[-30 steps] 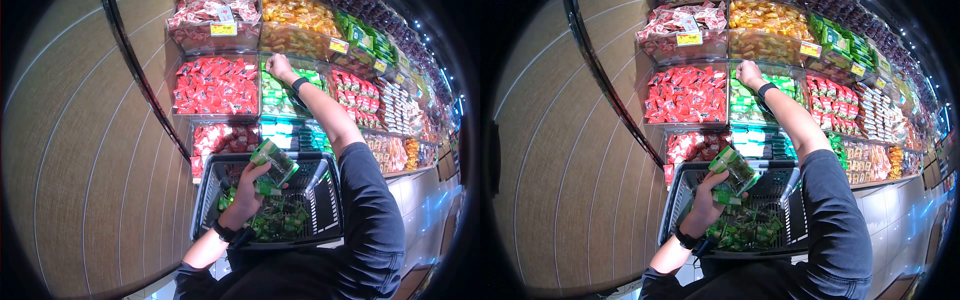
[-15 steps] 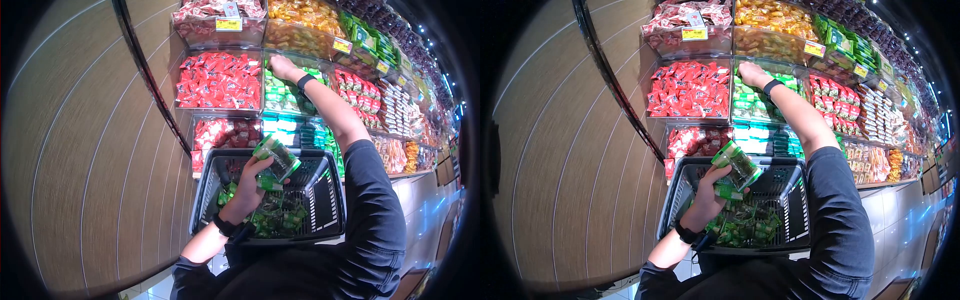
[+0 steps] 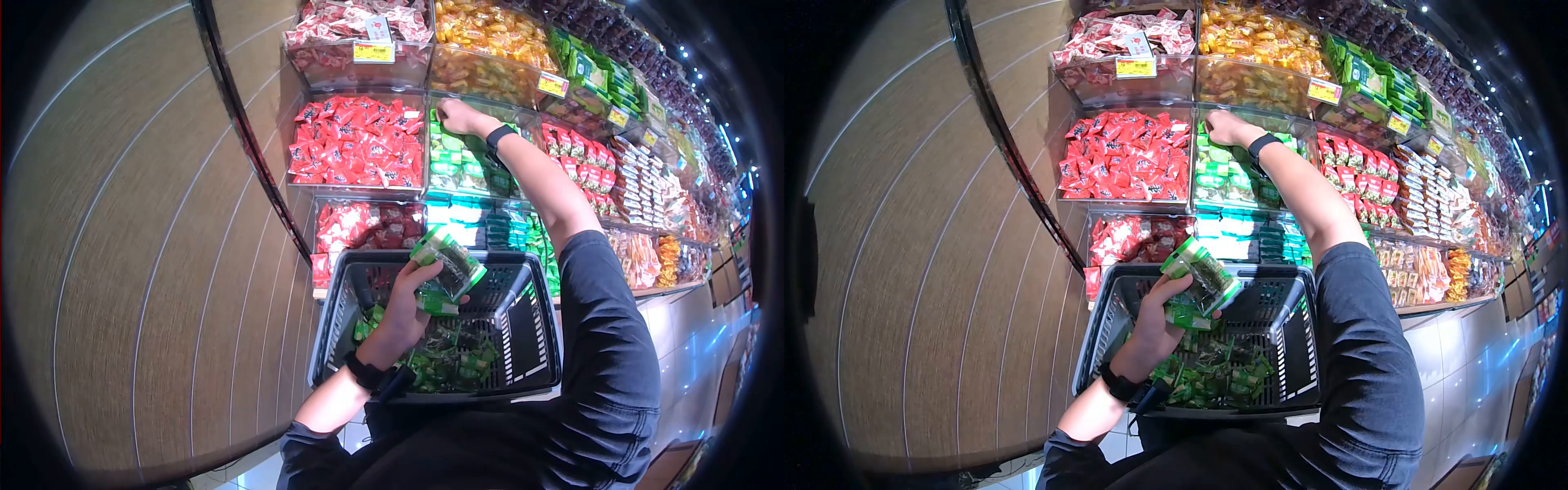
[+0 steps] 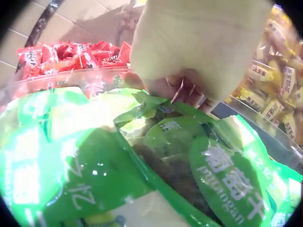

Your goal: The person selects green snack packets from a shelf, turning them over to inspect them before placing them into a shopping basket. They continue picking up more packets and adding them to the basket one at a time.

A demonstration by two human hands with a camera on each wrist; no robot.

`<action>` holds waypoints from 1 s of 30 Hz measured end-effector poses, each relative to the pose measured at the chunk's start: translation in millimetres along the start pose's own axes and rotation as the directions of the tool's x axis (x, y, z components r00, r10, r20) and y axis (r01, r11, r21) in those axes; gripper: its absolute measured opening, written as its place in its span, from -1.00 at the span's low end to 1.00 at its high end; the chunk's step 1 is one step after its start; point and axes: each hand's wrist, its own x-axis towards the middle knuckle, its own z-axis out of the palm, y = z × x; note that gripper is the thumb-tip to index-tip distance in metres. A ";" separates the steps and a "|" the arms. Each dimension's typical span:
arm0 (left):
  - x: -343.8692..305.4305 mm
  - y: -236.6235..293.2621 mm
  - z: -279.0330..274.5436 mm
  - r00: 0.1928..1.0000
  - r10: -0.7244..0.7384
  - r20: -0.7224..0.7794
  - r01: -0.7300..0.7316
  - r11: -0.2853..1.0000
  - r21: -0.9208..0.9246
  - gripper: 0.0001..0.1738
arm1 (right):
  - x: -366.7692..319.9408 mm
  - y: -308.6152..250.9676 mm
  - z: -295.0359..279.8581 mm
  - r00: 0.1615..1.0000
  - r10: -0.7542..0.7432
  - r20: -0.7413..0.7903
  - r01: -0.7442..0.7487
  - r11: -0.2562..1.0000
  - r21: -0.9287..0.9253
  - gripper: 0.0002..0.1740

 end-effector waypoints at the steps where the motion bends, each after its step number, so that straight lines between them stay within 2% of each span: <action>1: -0.3 0.5 0.8 1.000 0.006 -0.004 -0.006 1.000 0.001 -0.56 | -0.5 -1.5 -3.0 1.000 -0.003 -0.001 0.003 1.000 -0.001 -0.74; 4: -1.4 2.2 0.6 1.000 0.004 0.030 -0.003 1.000 -0.012 -0.56 | -5.3 -2.4 -8.3 0.999 0.029 0.015 -0.030 0.997 0.074 -0.73; 6: -0.5 1.6 0.5 0.999 0.004 0.040 -0.004 1.000 -0.009 -0.56 | -5.9 5.1 -7.2 0.998 -0.033 0.053 0.028 0.996 0.081 -0.67; 9: -0.4 0.5 0.8 0.999 0.007 0.040 -0.006 1.000 -0.009 -0.56 | -12.2 2.2 -6.2 0.996 -0.093 0.020 0.093 0.996 -0.003 -0.61; 10: -0.4 0.4 0.9 0.999 0.008 0.033 -0.007 1.000 -0.014 -0.56 | -11.8 -2.3 -6.2 0.999 0.023 -0.029 -0.022 1.000 0.010 -0.59; 14: 0.2 -0.3 -2.2 1.000 -0.002 0.019 0.002 1.000 -0.010 -0.55 | -14.7 -0.8 -6.1 0.997 0.061 -0.052 -0.054 0.992 0.116 -0.53; 16: 0.3 0.0 -1.9 1.000 0.002 0.026 -0.001 0.999 -0.032 -0.56 | -10.9 16.7 7.5 0.990 -0.132 -0.046 0.130 0.990 -0.051 -0.49; 19: 0.1 1.1 -2.0 1.000 -0.009 0.008 0.009 1.000 -0.021 -0.57 | -15.5 12.0 8.4 0.997 -0.072 -0.006 0.072 0.994 -0.083 -0.52; 21: -1.4 2.4 0.0 1.000 0.002 0.005 -0.002 1.000 -0.023 -0.57 | -12.9 12.8 3.3 0.996 -0.086 0.018 0.087 0.992 -0.092 -0.51; 23: -1.4 1.8 -0.2 1.000 0.003 0.009 -0.003 1.000 -0.024 -0.56 | -11.7 16.2 -2.7 0.998 -0.045 0.047 0.042 0.997 0.061 -0.50; 25: 0.2 0.6 -3.7 0.999 -0.003 0.032 0.004 0.999 -0.040 -0.55 | -24.3 -2.5 -18.2 0.998 -0.008 0.062 0.006 0.999 0.047 -0.46; 27: 0.8 0.5 -4.4 0.999 0.007 0.038 -0.006 0.999 -0.044 -0.53 | -29.2 -5.2 -19.9 0.997 -0.019 0.070 0.024 0.997 -0.073 -0.40; 28: 0.7 1.5 -4.0 0.999 0.022 0.039 -0.020 0.999 -0.047 -0.52 | -27.1 -3.7 -16.2 0.996 -0.075 0.049 0.080 0.991 -0.107 -0.42; 29: -0.5 2.7 -3.2 0.999 0.018 0.040 -0.017 0.999 -0.044 -0.52 | -29.9 -7.3 -18.3 0.996 -0.072 0.047 0.076 0.991 -0.106 -0.42; 30: -2.3 4.0 -1.6 0.999 0.042 0.025 -0.041 0.999 -0.033 -0.50 | -33.9 -10.5 -20.2 0.963 -0.214 -0.162 0.201 0.975 -0.097 -0.46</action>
